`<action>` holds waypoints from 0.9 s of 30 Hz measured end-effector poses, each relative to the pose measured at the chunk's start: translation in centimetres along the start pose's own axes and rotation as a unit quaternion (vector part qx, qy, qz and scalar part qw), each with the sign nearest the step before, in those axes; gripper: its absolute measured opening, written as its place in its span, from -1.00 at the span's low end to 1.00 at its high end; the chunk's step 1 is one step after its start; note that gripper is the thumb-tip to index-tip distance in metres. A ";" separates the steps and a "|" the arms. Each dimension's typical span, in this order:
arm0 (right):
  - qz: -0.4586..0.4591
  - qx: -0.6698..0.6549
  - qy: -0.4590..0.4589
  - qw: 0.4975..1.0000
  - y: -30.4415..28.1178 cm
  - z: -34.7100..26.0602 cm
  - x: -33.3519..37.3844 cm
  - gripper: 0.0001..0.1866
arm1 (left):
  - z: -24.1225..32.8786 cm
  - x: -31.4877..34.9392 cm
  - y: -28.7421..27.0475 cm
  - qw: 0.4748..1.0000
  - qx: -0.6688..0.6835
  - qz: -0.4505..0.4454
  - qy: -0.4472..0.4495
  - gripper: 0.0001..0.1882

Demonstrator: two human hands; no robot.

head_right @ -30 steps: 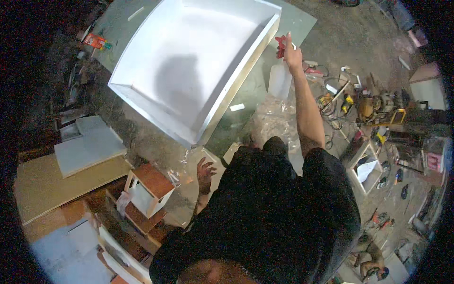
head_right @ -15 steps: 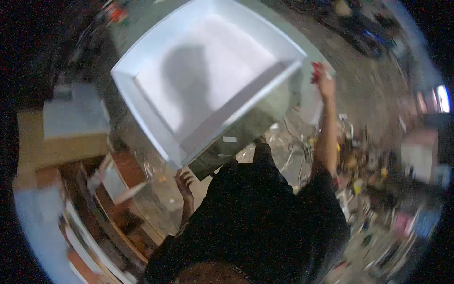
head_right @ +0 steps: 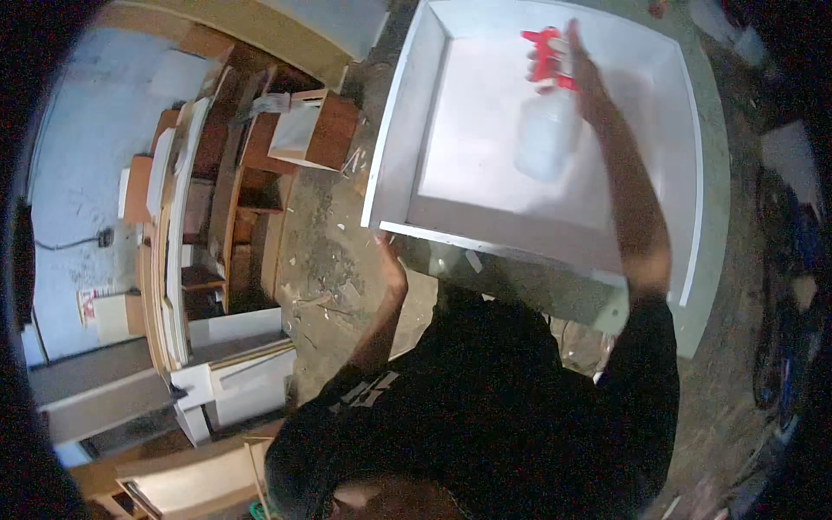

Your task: The person sands the outer edges and corner of a white wooden drawer using a hand sanding block, after spraying a liquid onto the drawer surface.

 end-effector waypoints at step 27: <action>0.021 0.145 0.094 0.985 11.3 11.0 -23.2 0.06 | -6.7 1.6 -4.0 0.133 0.968 0.003 -0.212 -0.37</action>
Point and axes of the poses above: each hand's wrist, its own x-axis away from the middle knuckle, its own y-axis out of the palm, z = x × y, the point moved 3 cm from there along -x, towards the middle knuckle, and after that the axes turned 1 degree about -x, right-handed, at the moved point
